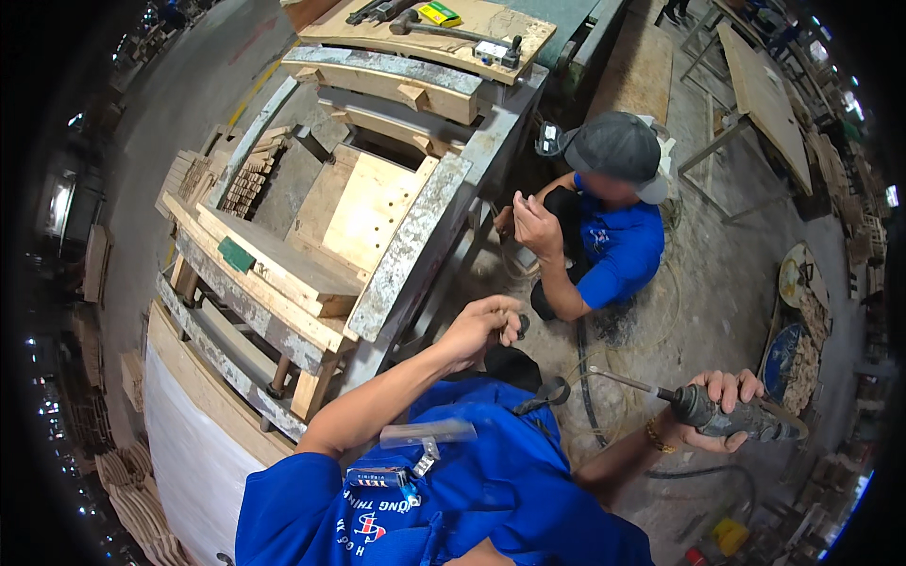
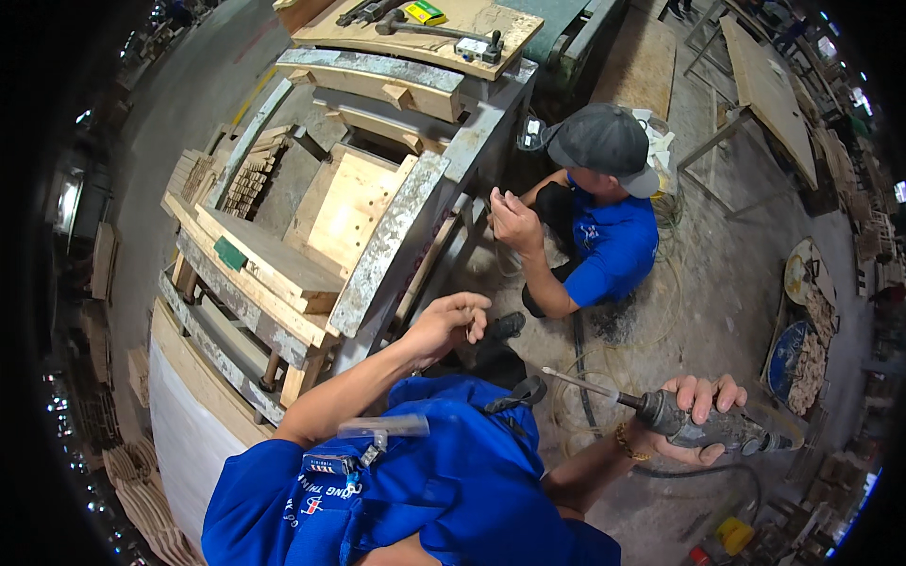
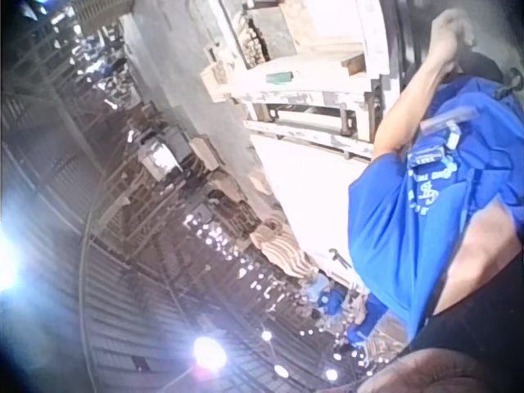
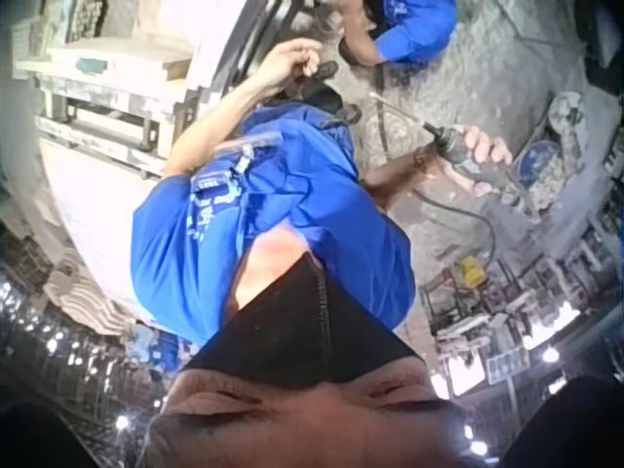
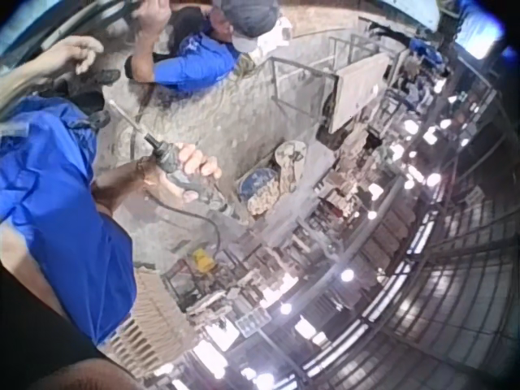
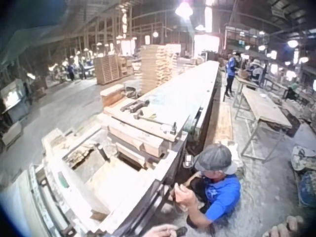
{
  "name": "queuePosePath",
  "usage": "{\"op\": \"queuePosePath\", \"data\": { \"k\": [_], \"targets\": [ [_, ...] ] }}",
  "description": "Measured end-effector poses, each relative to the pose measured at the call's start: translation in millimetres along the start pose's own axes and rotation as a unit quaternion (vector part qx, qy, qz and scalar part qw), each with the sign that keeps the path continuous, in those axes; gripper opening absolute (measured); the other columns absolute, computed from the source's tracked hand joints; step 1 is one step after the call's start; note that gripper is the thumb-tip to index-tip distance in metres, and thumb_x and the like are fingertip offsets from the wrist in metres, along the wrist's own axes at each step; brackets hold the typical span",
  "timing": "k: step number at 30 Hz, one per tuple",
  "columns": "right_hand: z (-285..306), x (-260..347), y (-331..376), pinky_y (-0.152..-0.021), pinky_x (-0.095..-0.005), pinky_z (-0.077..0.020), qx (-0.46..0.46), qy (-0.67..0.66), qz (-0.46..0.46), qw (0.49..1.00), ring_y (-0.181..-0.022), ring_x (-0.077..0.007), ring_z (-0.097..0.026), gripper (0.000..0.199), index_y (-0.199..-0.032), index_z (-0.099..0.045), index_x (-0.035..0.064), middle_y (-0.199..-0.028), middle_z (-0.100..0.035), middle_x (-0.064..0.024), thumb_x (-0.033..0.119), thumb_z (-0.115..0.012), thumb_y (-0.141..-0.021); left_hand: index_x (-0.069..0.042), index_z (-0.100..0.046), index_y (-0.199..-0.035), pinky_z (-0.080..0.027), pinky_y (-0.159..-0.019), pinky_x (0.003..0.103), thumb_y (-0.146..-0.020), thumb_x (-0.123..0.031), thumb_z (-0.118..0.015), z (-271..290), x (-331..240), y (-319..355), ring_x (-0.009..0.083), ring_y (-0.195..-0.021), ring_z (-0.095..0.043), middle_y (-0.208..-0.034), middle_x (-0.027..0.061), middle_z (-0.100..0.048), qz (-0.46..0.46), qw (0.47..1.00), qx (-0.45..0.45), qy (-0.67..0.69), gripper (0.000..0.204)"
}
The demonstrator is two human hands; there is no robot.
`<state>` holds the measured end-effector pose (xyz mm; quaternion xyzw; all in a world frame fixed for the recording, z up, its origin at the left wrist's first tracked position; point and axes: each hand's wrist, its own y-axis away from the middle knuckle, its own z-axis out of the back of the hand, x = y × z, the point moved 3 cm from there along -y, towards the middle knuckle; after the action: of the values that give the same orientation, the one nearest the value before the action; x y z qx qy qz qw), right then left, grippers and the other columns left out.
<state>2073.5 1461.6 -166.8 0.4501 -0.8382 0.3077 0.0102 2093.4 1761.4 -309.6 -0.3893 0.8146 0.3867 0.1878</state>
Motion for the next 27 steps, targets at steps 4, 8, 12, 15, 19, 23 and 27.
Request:
{"op": "queuePosePath", "data": {
  "k": [4,8,12,15,19,23,27],
  "targets": [
    [9.3,-30.7,-36.2,-0.065,-0.0324,-0.0396,0.000,0.011,-0.034,0.999,-0.072,-0.0171,-0.051,0.053,-0.111,-0.036,0.0033,-0.094,-0.040,-0.0062,0.020,-0.066,-0.071,-0.003,-0.050,-0.104,-0.051,-0.072,0.028,-0.089,-0.006,-0.051,-5.5,-19.4,-9.4,0.0196,-0.082,-0.062,-0.094,0.0129,-0.061,-0.021,0.997,0.040,0.059,0.015],
    [13.7,-61.8,-70.4,-0.065,-0.0335,-0.0376,0.026,0.015,-0.038,0.999,-0.073,-0.0181,-0.049,0.054,-0.113,-0.035,0.0028,-0.097,-0.039,-0.0068,0.022,-0.066,-0.074,-0.004,-0.051,-0.097,-0.053,-0.072,0.029,-0.086,-0.003,-0.056,-20.9,-36.7,-30.8,0.0211,-0.084,-0.064,-0.097,0.0151,-0.062,-0.021,0.990,0.075,0.115,0.012],
    [13.2,-81.9,-94.4,-0.065,-0.0335,-0.0375,0.033,0.030,-0.051,0.998,-0.072,-0.0170,-0.047,0.056,-0.114,-0.035,0.0048,-0.097,-0.040,-0.0061,0.022,-0.068,-0.072,-0.002,-0.057,-0.094,-0.053,-0.068,0.026,-0.086,-0.003,-0.056,-34.6,-43.5,-49.8,0.0175,-0.079,-0.063,-0.089,0.0116,-0.062,-0.012,0.989,0.051,0.137,0.008],
    [15.7,-89.5,-108.2,-0.064,-0.0332,-0.0376,0.045,0.038,-0.069,0.996,-0.072,-0.0162,-0.047,0.058,-0.114,-0.035,0.0066,-0.098,-0.040,-0.0052,0.023,-0.069,-0.070,0.000,-0.060,-0.099,-0.052,-0.065,0.024,-0.086,-0.005,-0.056,-38.7,-50.7,-65.5,0.0153,-0.075,-0.061,-0.085,0.0087,-0.061,0.011,0.988,0.053,0.145,0.014],
    [16.3,-101.1,-128.3,-0.063,-0.0324,-0.0376,0.035,0.110,-0.048,0.992,-0.071,-0.0156,-0.049,0.060,-0.113,-0.035,0.0078,-0.098,-0.040,-0.0043,0.028,-0.070,-0.068,0.001,-0.061,-0.102,-0.050,-0.063,0.023,-0.085,-0.004,-0.057,-41.5,-75.7,-94.0,0.0149,-0.072,-0.060,-0.084,0.0089,-0.062,0.010,0.986,0.078,0.149,0.018],
    [-1.5,-131.1,-160.2,-0.062,-0.0332,-0.0391,0.038,0.169,-0.025,0.985,-0.070,-0.0159,-0.050,0.060,-0.112,-0.035,0.0070,-0.096,-0.041,-0.0047,0.031,-0.070,-0.069,0.003,-0.062,-0.101,-0.045,-0.059,0.025,-0.084,-0.002,-0.059,-49.1,-122.4,-136.0,0.0143,-0.066,-0.055,-0.079,0.0085,-0.059,-0.014,0.978,0.108,0.178,0.018],
    [-29.5,-184.8,-197.1,-0.062,-0.0346,-0.0416,0.068,0.226,-0.015,0.972,-0.069,-0.0169,-0.052,0.061,-0.112,-0.035,0.0061,-0.094,-0.041,-0.0050,0.033,-0.070,-0.070,0.002,-0.062,-0.096,-0.037,-0.053,0.024,-0.085,-0.009,-0.060,-41.6,-167.5,-177.5,0.0131,-0.060,-0.049,-0.075,0.0074,-0.057,-0.028,0.947,0.216,0.237,0.016]
  ]
}}
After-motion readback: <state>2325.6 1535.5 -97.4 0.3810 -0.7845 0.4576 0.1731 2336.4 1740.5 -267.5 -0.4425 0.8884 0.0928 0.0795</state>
